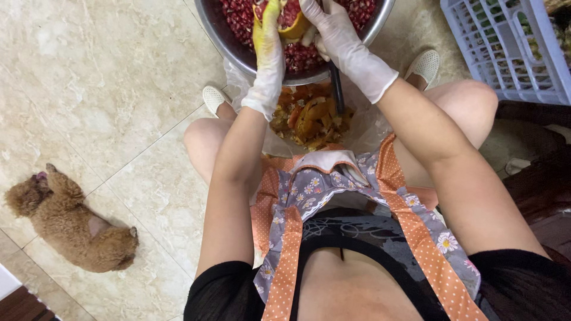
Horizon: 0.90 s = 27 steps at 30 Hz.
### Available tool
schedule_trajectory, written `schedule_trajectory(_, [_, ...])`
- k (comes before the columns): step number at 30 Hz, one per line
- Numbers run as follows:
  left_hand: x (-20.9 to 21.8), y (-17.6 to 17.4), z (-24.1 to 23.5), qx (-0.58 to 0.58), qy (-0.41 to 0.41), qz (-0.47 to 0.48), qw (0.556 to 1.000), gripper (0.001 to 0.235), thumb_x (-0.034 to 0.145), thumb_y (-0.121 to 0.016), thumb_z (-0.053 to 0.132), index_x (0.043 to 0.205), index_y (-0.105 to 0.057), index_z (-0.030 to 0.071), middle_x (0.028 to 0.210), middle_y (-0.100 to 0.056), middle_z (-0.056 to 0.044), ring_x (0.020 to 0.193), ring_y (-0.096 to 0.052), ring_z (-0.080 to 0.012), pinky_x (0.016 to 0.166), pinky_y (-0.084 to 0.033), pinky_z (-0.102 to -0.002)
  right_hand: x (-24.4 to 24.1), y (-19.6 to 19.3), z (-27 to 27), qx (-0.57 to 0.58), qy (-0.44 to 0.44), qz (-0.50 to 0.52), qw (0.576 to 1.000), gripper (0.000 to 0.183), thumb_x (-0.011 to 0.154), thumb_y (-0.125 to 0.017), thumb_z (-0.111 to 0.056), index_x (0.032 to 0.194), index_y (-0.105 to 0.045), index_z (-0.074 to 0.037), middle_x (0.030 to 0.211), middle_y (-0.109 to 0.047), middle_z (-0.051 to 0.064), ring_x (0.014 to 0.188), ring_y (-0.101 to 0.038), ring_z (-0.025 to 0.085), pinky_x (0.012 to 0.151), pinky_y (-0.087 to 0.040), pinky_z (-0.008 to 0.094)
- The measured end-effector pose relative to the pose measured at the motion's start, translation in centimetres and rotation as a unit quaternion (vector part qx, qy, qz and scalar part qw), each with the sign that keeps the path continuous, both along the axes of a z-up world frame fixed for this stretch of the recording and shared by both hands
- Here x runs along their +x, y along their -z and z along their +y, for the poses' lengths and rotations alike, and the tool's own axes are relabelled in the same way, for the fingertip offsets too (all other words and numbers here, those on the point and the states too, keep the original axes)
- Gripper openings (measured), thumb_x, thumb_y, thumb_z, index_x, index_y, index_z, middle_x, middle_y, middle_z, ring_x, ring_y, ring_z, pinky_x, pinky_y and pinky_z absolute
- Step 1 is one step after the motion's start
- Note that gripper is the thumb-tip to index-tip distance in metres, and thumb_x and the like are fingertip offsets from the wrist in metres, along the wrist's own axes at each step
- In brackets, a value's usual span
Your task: The person sits on the floor and uses a knife to cut open pomegranates, then separates the seeds from the peel by hand into a metal bowl. The discarded peels are placed into a plastic bag on the floor.
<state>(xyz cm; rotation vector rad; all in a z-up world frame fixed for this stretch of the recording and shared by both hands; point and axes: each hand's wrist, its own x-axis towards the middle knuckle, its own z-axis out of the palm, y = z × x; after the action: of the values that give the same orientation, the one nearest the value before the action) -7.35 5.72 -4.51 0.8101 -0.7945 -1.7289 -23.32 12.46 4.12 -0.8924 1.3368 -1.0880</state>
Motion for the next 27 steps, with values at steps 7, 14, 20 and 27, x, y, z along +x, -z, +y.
schedule_trajectory(7, [0.4,-2.6,-1.1,-0.073,-0.105,-0.113,0.985,0.050,0.096,-0.079,0.034,0.127,-0.056,0.003,0.111,-0.064,-0.006,0.100,-0.060,-0.0158,0.090,-0.052,-0.034,-0.1,-4.4,1.7,0.042,-0.162,-0.062,0.984,0.094,0.093,-0.044,-0.079,0.165,-0.021,-0.024,0.071,-0.056,-0.004,0.042,-0.036,0.001,0.036,-0.031,0.018])
schedule_trajectory(14, [-1.1,-2.0,0.5,-0.121,-0.144,-0.142,0.972,0.055,0.091,-0.080,0.025,0.132,-0.049,0.004,0.113,-0.065,-0.005,0.097,-0.062,-0.0139,0.082,-0.053,-0.031,0.2,-2.8,1.9,0.008,-0.162,-0.038,0.986,0.087,0.103,-0.050,-0.061,0.170,-0.013,-0.021,0.078,-0.056,0.002,0.043,-0.039,0.005,0.039,-0.035,0.021])
schedule_trajectory(20, [0.7,-2.8,-0.7,-0.001,-0.046,-0.041,0.998,0.048,0.096,-0.068,0.044,0.119,-0.061,0.003,0.101,-0.068,-0.010,0.082,-0.068,-0.0180,0.063,-0.055,-0.032,0.2,-1.3,0.9,-0.110,-0.165,0.072,0.978,0.086,0.111,-0.060,-0.049,0.171,-0.008,-0.016,0.084,-0.061,0.001,0.067,-0.057,0.010,0.063,-0.053,0.027])
schedule_trajectory(27, [2.9,-5.9,-2.2,0.176,0.057,0.021,0.983,0.076,0.088,-0.054,0.066,0.120,-0.064,-0.003,0.095,-0.071,-0.016,0.071,-0.068,-0.0229,0.058,-0.056,-0.035,-1.2,-3.3,1.1,-0.020,-0.138,0.118,0.983,0.081,0.103,-0.059,-0.053,0.170,-0.023,-0.023,0.075,-0.060,0.006,0.054,-0.048,0.010,0.054,-0.044,0.026])
